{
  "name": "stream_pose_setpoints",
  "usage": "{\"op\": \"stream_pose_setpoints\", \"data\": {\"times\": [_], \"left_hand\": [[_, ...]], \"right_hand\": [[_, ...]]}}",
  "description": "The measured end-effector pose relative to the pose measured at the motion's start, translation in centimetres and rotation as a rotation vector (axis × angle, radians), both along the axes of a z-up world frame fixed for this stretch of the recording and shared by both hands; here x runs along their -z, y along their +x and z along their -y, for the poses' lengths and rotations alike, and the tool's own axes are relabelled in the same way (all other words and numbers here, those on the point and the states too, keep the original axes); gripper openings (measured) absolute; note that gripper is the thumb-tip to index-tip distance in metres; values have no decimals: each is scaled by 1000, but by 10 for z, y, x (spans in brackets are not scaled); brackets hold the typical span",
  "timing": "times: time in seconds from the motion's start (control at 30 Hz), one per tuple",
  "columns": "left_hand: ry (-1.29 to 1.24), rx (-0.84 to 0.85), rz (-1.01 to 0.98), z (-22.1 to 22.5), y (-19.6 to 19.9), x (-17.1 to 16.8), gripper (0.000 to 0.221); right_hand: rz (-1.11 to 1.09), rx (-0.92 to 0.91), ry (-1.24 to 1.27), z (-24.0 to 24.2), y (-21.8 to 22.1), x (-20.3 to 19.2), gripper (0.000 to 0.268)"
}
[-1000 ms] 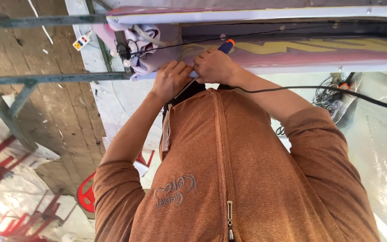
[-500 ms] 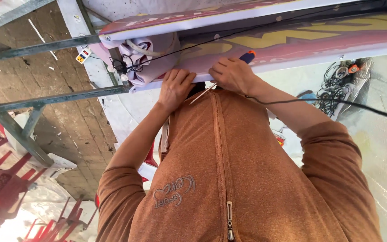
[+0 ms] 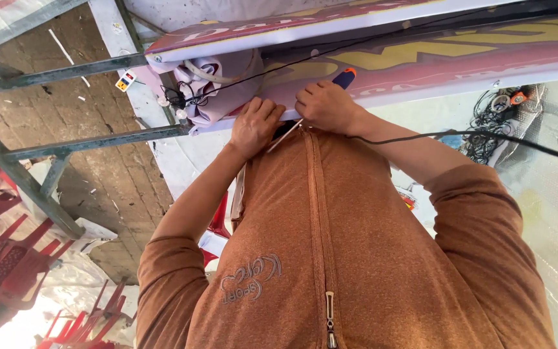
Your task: Repairing or assembling a light fixture sign using a screwdriver to secure internal components and adjust wiring.
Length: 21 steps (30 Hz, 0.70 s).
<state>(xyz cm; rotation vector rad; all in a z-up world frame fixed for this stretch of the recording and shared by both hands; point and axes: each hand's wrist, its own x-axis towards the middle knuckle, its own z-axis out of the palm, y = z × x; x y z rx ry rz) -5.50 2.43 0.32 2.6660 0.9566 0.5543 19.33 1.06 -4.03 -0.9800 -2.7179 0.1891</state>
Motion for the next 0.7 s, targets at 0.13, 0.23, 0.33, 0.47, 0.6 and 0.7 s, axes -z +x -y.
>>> {"op": "stream_pose_setpoints", "data": {"times": [0.13, 0.23, 0.33, 0.47, 0.6, 0.7], "left_hand": [[-24, -4, 23, 2, -4, 15, 16], [-30, -15, 46, 3, -2, 18, 15], [-43, -24, 76, -2, 1, 7, 13], [3, -50, 77, -3, 4, 3, 9], [-41, -49, 78, -7, 5, -15, 10], [-34, -40, 70, -10, 5, -21, 10]], "right_hand": [[-27, 6, 49, -1, -22, -2, 16], [-56, -27, 50, -5, -23, 2, 18], [-73, -70, 41, -15, -20, -9, 26], [-38, -56, 70, -3, -21, 16, 45], [-30, 52, 146, -9, -13, -52, 24], [-29, 44, 163, -9, -7, -51, 23]]}}
